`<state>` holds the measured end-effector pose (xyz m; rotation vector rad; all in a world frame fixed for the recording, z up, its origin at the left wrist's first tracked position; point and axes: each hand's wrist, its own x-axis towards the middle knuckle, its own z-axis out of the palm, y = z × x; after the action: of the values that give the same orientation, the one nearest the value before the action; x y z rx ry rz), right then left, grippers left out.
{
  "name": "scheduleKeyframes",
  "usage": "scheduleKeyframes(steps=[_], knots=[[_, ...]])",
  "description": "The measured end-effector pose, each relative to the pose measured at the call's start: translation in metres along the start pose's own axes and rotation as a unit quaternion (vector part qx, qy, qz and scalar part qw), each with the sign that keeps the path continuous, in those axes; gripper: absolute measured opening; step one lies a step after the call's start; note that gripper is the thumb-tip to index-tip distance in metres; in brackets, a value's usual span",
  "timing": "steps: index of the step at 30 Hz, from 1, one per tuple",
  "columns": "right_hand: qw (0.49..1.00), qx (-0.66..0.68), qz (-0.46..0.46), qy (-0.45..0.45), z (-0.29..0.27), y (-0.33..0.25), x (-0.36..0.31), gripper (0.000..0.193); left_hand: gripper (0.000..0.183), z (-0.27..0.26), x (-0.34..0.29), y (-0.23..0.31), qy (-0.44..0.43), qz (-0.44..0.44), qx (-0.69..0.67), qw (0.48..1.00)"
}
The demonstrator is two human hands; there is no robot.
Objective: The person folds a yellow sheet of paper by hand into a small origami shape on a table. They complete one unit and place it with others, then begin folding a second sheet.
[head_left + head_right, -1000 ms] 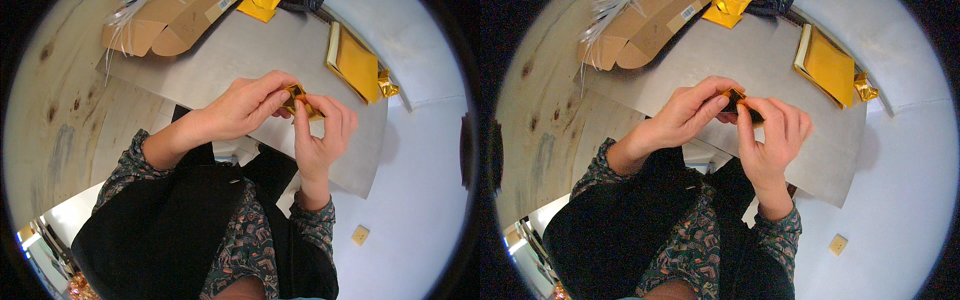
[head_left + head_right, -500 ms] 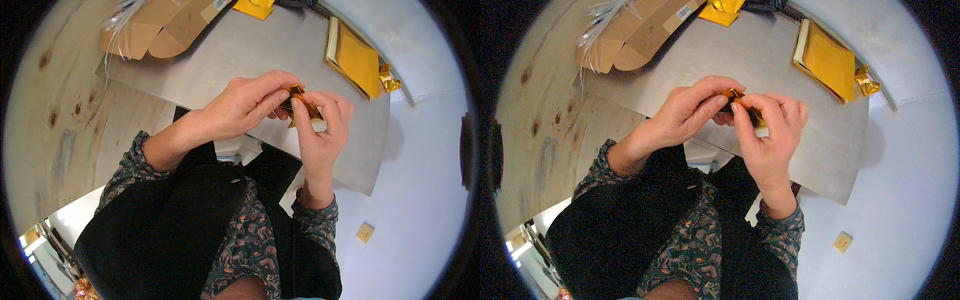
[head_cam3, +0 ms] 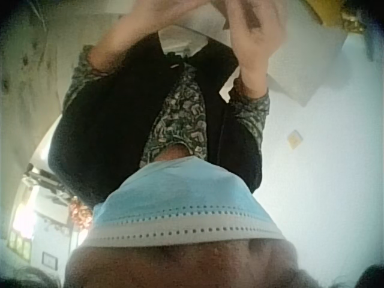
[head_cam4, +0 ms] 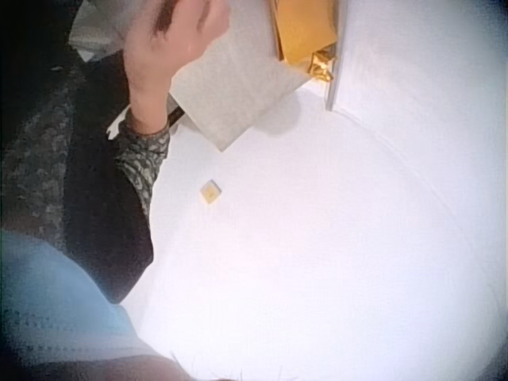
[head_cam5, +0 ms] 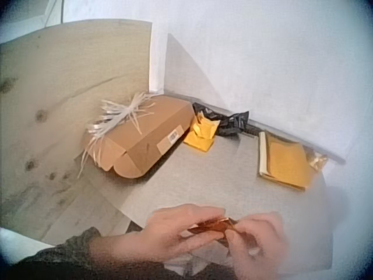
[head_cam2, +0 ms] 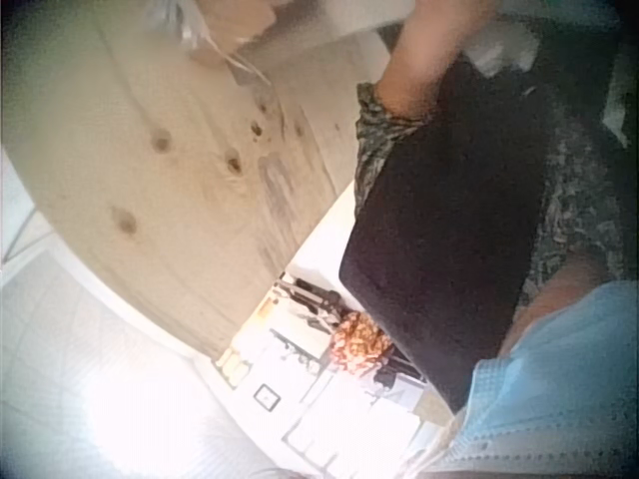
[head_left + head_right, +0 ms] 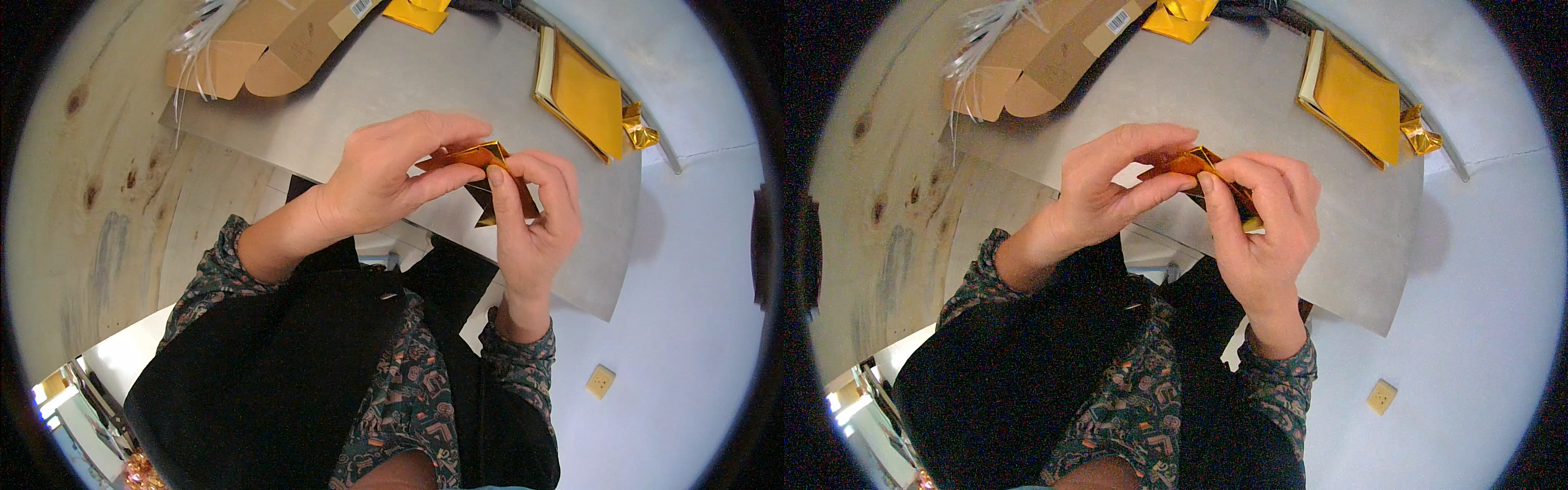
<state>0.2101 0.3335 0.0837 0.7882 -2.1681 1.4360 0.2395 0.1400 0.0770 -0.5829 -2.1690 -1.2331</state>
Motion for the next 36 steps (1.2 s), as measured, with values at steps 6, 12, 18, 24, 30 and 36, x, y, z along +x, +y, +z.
scheduleKeyframes(steps=[6,12,18,24,30,36], knots=[[0.999,-0.017,-0.033,-0.004,-0.002,0.001,0.003,0.016,0.036,0.003,0.002,-0.005,0.036,0.045,0.009,0.998],[0.999,-0.004,-0.042,0.002,-0.002,0.0,0.004,0.015,0.034,0.002,0.002,-0.006,0.036,0.044,0.001,0.998],[0.999,0.014,-0.042,0.0,-0.003,-0.002,0.007,0.016,0.029,-0.001,0.005,-0.004,0.027,0.034,-0.02,0.999],[0.998,0.032,-0.043,-0.014,-0.005,-0.005,0.009,0.017,0.022,-0.003,0.006,-0.002,0.02,0.038,-0.034,0.998],[0.998,0.033,-0.054,-0.018,-0.006,-0.007,0.011,0.017,0.02,-0.004,0.006,-0.001,0.016,0.046,-0.034,0.998],[0.997,0.034,-0.06,-0.019,-0.004,-0.009,0.011,0.018,0.018,-0.003,0.003,0.003,0.031,0.0,-0.085,0.996]])
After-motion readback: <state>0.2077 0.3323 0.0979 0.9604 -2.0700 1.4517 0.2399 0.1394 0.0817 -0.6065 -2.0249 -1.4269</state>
